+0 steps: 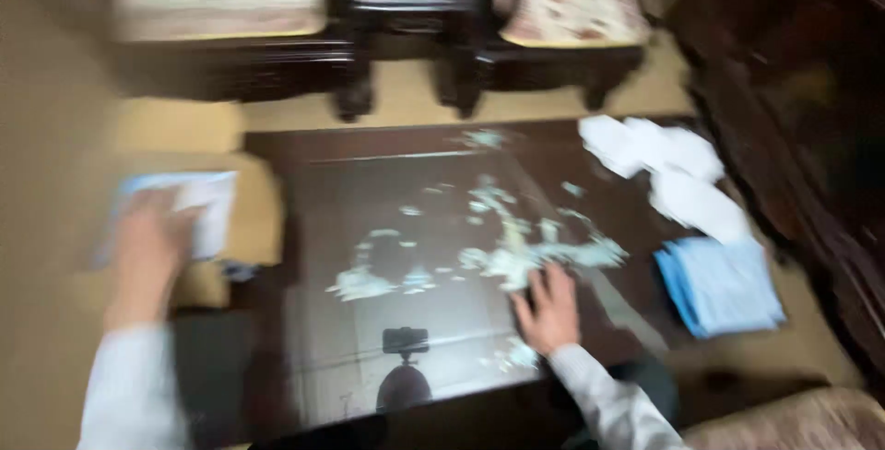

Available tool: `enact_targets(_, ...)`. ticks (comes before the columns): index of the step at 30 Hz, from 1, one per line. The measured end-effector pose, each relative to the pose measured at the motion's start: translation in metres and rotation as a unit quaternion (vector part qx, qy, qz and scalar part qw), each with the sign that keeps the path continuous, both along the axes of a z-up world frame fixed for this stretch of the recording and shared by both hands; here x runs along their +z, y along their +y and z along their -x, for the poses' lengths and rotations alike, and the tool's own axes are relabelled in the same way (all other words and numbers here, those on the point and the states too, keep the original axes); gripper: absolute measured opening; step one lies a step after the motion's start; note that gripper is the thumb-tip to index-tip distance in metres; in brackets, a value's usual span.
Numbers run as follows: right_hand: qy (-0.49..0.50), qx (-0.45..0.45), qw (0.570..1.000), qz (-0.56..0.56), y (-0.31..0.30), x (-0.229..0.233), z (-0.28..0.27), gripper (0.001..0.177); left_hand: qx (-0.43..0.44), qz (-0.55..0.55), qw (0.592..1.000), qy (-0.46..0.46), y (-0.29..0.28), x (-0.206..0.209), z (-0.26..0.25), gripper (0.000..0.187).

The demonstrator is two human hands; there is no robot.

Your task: Folding face masks and placing them into blue envelopes for packaging

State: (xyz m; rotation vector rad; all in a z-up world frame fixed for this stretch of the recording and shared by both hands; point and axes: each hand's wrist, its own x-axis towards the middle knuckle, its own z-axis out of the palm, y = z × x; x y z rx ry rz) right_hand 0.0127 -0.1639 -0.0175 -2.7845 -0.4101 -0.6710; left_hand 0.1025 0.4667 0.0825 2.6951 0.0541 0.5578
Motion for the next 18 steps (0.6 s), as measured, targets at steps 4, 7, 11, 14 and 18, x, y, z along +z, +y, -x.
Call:
enact_targets(4, 0.074, -0.049, 0.996, -0.021, -0.011, -0.017, 0.008, 0.057, -0.072, 0.109, 0.98, -0.148, -0.168, -0.001, 0.069, 0.031)
enact_targets(7, 0.054, -0.017, 0.998, -0.04, -0.031, -0.02, 0.001, 0.059, -0.099, 0.086, 0.988, -0.077, -0.252, -0.081, 0.102, 0.047)
enact_targets(11, 0.021, -0.036, 0.986, -0.159, -0.118, 0.007, -0.032, 0.047, 0.019, -0.112, 0.993, -0.029, -0.3, -0.097, 0.128, 0.051)
enact_targets(14, -0.061, -0.121, 0.986, -0.101, -0.22, 0.011, -0.092, 0.042, 0.044, -0.118, 0.991, -0.043, -0.306, -0.097, 0.126, 0.045)
enact_targets(18, -0.008, -0.199, 0.98, 0.013, -0.305, 0.02, -0.166, 0.048, 0.066, -0.13, 0.985, -0.09, -0.307, -0.115, 0.123, 0.043)
